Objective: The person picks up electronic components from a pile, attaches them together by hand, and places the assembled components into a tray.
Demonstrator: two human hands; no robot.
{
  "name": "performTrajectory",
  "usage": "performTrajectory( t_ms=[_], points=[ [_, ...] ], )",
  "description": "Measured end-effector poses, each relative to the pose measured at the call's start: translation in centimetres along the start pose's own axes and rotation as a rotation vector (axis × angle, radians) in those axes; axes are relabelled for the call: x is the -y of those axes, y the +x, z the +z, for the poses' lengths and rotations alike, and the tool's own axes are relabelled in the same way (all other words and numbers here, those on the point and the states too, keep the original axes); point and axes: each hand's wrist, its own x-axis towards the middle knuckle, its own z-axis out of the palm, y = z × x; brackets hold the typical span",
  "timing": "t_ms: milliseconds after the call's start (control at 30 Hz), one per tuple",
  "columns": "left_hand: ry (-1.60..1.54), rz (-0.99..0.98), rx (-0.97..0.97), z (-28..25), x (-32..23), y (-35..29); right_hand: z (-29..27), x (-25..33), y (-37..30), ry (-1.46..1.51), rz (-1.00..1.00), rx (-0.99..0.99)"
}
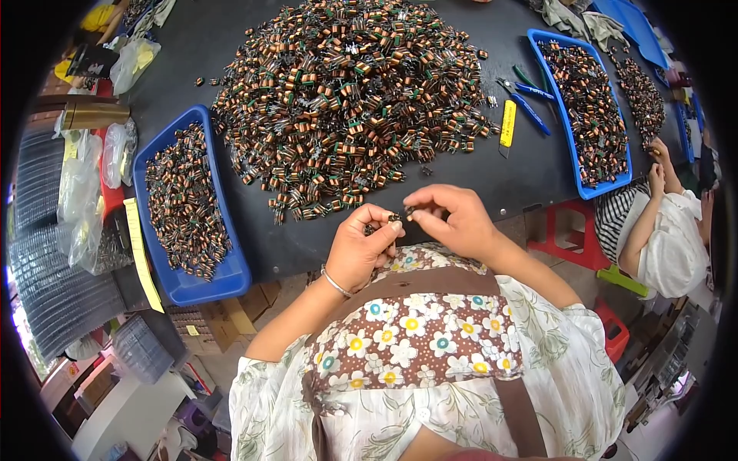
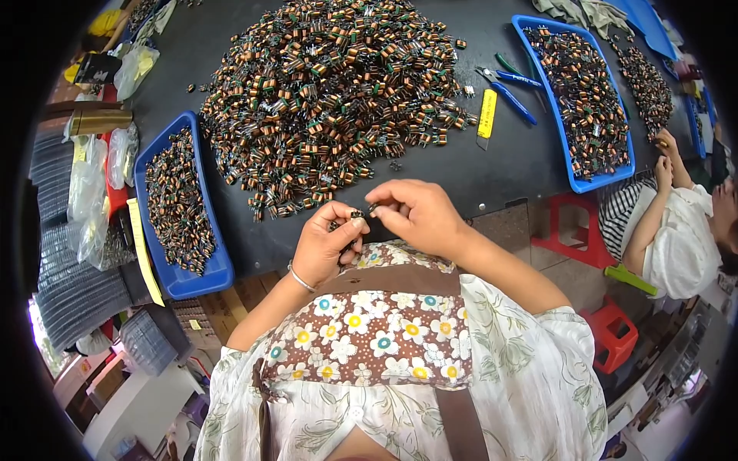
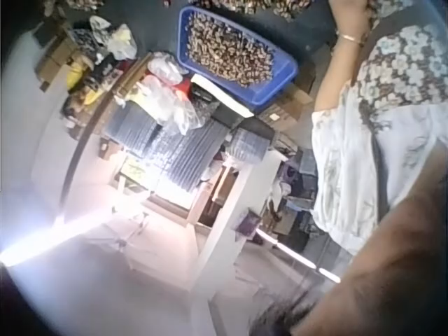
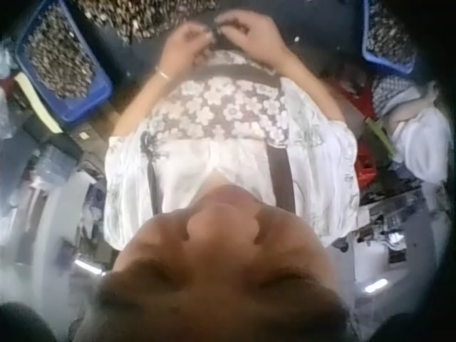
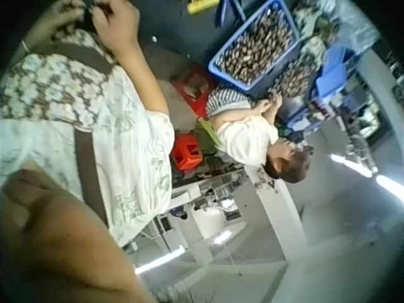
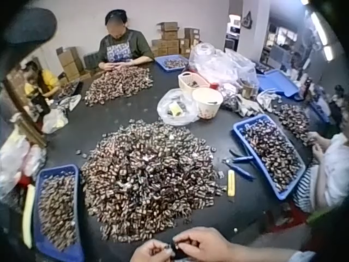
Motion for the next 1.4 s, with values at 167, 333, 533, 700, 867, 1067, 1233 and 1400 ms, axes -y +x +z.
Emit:
performTrajectory(
  t_ms=[167,333,533,700,867,1067,1233,1400],
  points=[
    [0.019,0.018,0.018,0.3,0.1,-0.1,0.5,0.8,-0.6,0.001,-0.045,0.007],
    [0.015,0.004,-0.007,0.4,0.1,-0.3,-1.2,-0.7,1.1,-0.418,-0.321,-0.178],
    [0.006,0.000,-0.010,0.4,0.0,-0.4,-1.1,-1.6,2.1,-0.564,-0.381,-0.242],
    [0.016,0.018,-0.040,0.5,-0.1,-0.2,-1.0,-1.1,0.9,-0.197,-0.146,-0.098],
    [0.038,0.032,-0.025,0.9,-0.2,0.0,-0.5,0.5,0.2,0.155,0.023,0.089],
    [0.084,0.013,0.003,1.6,-0.1,0.3,-2.4,0.1,0.5,-0.008,-0.175,0.052],
    [0.070,0.002,-0.018,1.7,-0.1,0.4,-8.3,-2.3,2.4,-0.569,-0.222,-0.491],
    [0.049,-0.002,-0.011,1.3,-0.1,0.4,-10.3,-4.1,3.2,-0.902,-0.166,-0.536]
  ],
)
